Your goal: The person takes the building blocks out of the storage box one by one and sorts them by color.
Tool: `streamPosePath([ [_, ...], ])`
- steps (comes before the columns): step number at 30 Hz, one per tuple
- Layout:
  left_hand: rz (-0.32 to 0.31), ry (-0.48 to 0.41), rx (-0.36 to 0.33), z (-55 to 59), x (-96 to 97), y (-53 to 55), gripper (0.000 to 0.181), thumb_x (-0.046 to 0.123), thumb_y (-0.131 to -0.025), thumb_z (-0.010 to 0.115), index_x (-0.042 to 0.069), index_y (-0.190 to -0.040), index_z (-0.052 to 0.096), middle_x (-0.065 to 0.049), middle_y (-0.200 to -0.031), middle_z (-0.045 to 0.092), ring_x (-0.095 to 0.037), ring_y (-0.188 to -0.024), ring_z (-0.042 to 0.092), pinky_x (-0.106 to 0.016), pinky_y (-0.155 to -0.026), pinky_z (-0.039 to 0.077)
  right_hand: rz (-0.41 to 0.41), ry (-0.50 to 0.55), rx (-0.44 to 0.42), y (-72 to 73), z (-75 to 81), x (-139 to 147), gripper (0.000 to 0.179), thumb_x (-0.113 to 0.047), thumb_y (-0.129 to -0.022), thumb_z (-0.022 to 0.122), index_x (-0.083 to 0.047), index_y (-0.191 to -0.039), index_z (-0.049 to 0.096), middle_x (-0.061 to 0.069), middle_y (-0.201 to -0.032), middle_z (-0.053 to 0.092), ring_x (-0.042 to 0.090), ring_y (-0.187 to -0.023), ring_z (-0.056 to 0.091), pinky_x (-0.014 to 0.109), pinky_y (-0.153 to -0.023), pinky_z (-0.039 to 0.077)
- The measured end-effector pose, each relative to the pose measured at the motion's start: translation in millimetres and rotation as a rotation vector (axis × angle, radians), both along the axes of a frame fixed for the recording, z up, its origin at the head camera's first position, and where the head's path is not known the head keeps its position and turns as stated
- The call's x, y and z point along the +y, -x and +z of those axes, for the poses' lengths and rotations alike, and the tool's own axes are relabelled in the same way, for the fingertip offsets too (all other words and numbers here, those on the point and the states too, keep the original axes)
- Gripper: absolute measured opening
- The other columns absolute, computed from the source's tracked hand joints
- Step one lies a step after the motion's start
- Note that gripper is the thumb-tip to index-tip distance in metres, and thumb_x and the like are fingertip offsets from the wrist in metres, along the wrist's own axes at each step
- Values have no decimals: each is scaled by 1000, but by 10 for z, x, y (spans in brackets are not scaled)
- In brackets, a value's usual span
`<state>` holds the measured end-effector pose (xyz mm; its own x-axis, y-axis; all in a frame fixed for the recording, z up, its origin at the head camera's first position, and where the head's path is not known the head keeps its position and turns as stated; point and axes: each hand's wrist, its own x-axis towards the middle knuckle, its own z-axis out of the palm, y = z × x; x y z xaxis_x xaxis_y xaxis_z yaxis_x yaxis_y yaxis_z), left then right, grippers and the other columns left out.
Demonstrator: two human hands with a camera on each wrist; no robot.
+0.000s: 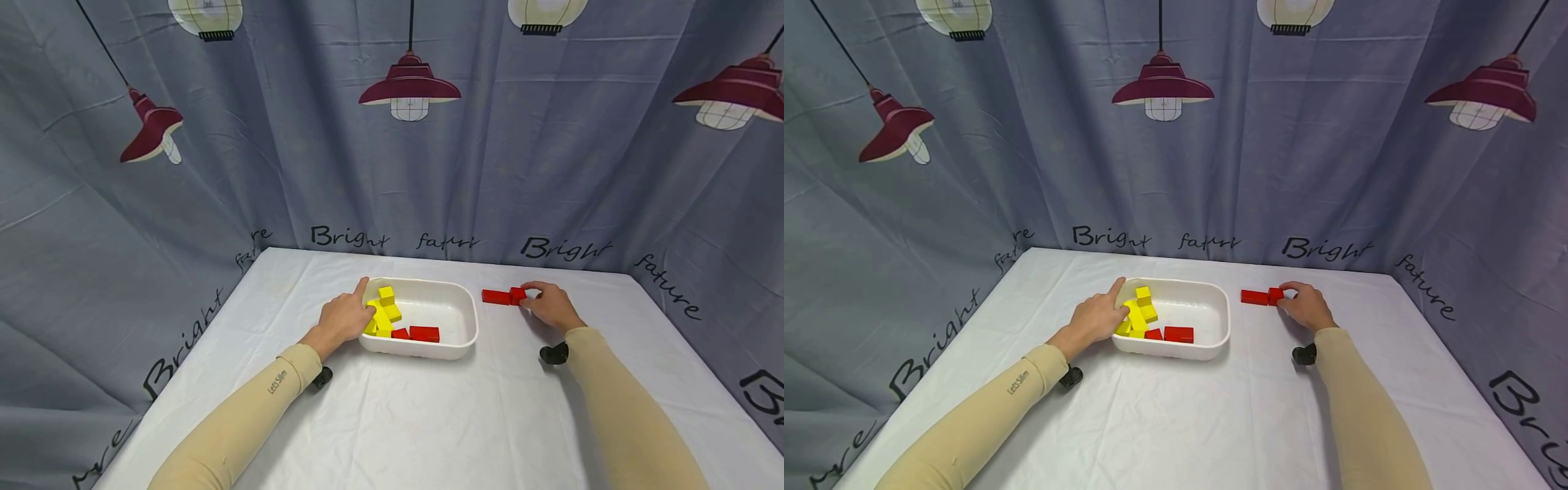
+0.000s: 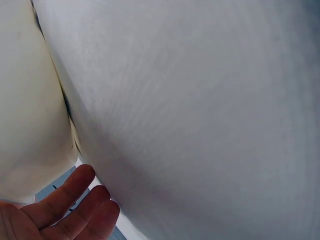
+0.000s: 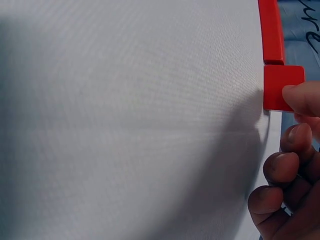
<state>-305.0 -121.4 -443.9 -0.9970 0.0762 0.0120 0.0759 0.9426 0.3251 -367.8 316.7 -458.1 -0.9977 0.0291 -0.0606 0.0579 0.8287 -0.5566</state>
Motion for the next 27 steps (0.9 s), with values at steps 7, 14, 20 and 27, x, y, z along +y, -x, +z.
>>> streamPosePath([
  [7,-3,2,0,2,2,-4,70,41,-99,47,20,-160,21,-13,-101,69,-24,-76,58,-41,-68,49,15,4,4,0,38,-8,52,-19,-96,61,-2,-143,50,25,-111,58,31,-88,53,34,-71,46],
  [14,-3,-1,-2,2,-2,0,70,41,-99,46,20,-161,21,-13,-100,69,-24,-76,58,-40,-67,48,37,-8,41,-23,192,-107,51,-20,-95,62,-5,-142,52,18,-96,57,28,-79,52,35,-67,44],
  [20,-5,1,-3,-1,-2,0,70,41,-99,46,20,-160,21,-13,-101,69,-23,-76,58,-41,-68,49,55,-22,59,-35,295,-254,47,-23,-95,65,-6,-138,58,15,-91,57,27,-78,52,32,-65,44],
  [27,-3,6,-5,4,0,13,71,41,-99,46,19,-161,20,-11,-96,68,-22,-75,58,-40,-66,48,157,-8,49,-62,480,-419,46,-24,-92,69,-6,-133,62,9,-78,54,24,-72,50,31,-62,42],
])
